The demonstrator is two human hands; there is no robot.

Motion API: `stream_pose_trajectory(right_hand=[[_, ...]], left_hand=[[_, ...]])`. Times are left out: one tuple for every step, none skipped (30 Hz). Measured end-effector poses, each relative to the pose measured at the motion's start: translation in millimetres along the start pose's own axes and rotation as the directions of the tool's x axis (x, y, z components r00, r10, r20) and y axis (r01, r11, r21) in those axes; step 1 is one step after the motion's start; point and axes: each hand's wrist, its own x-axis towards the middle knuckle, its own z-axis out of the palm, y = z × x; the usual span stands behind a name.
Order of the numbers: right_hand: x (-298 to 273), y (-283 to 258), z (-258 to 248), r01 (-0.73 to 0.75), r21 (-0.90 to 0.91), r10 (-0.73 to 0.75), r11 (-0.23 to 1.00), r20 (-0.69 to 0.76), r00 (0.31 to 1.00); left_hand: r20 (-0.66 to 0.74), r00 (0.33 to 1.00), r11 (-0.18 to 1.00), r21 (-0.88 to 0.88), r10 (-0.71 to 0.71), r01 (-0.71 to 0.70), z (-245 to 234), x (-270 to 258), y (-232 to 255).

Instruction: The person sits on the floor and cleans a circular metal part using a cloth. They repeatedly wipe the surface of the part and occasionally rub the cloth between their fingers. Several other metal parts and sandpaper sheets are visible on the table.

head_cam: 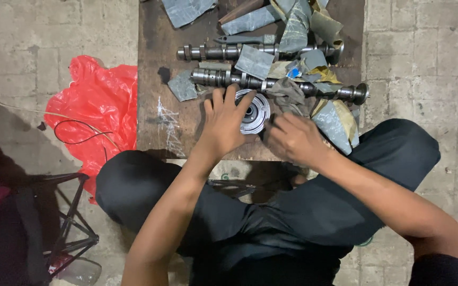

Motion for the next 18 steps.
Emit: stream_pose_trajectory(right_hand=[[17, -3, -17, -0.001, 0.0, 0.001, 1.0, 0.0, 1.0], [32, -8, -35, 0.005, -0.047, -0.006, 0.999, -0.015, 1.0], [47, -12, -52, 0.012, -0.094, -0.014, 0.995, -0.03, 0.999], [43, -15, -48, 0.012, -0.093, -0.016, 0.996, -0.034, 0.999], [39, -18, -45, 0.025, -0.093, -0.026, 0.995, -0.012, 1.0], [36, -18, -43, 0.038, -0.1, -0.037, 0.994, 0.009, 0.999], [37, -20, -47, 0.04, -0.105, -0.04, 0.994, 0.004, 0.999], [38, -22, -50, 0.038, -0.097, -0.037, 0.994, 0.018, 0.999], [38, -24, -53, 0.037, -0.09, -0.034, 0.995, 0.033, 0.999], [40, -22, -51, 0.036, -0.091, -0.033, 0.995, 0.032, 0.999], [41, -20, -49, -0.012, -0.151, 0.018, 0.988, 0.033, 0.999], [42, -19, -45, -0.057, -0.206, 0.065, 0.977, 0.033, 0.997], [42, -24, -49, -0.055, -0.201, 0.064, 0.978, 0.035, 0.997], [44, -29, -51, -0.058, -0.218, 0.07, 0.974, 0.047, 0.996], [46, -33, -54, -0.06, -0.235, 0.076, 0.97, 0.059, 0.995], [43, -34, -54, -0.06, -0.238, 0.075, 0.969, 0.054, 0.996], [40, -35, -54, -0.043, -0.217, 0.067, 0.975, 0.102, 0.993], [36, -36, -54, -0.031, -0.198, 0.062, 0.98, 0.151, 0.987]], left_hand=[[0.001, 1.0, 1.0, 0.0, 0.0, 0.0, -4, -1, 1], [-0.005, 1.0, 1.0, 0.001, 0.005, -0.005, -5, -3, 4], [-0.011, 1.0, 1.0, 0.002, 0.009, -0.009, -7, -6, 6], [-0.011, 1.0, 1.0, 0.006, 0.007, -0.007, -8, -7, 6], [-0.005, 1.0, 1.0, -0.001, 0.003, -0.003, -9, -8, 6], [-0.003, 1.0, 1.0, -0.007, 0.004, -0.004, -11, -7, 7], [-0.009, 1.0, 1.0, -0.002, 0.006, -0.006, -9, -7, 7], [-0.019, 1.0, 1.0, -0.013, 0.016, -0.016, -7, -6, 5], [-0.029, 0.999, 0.999, -0.024, 0.026, -0.026, -5, -6, 4], [-0.028, 0.999, 0.999, -0.023, 0.027, -0.027, 0, -2, 1], [-0.028, 0.999, 1.0, -0.016, 0.026, -0.027, 5, 1, -2], [-0.026, 0.999, 1.0, -0.01, 0.02, -0.02, 12, 3, -6], [-0.024, 1.0, 1.0, -0.012, 0.015, -0.015, 8, -1, -1], [-0.028, 0.999, 0.999, -0.032, 0.021, -0.022, 2, -4, 2], [-0.032, 0.999, 0.998, -0.052, 0.027, -0.029, -5, -7, 5], [-0.037, 0.999, 0.998, -0.048, 0.029, -0.03, -4, -7, 5], [-0.026, 0.999, 0.997, -0.077, 0.019, -0.021, -2, -6, 4], [-0.013, 1.0, 0.994, -0.106, 0.014, -0.015, -1, -5, 5]])
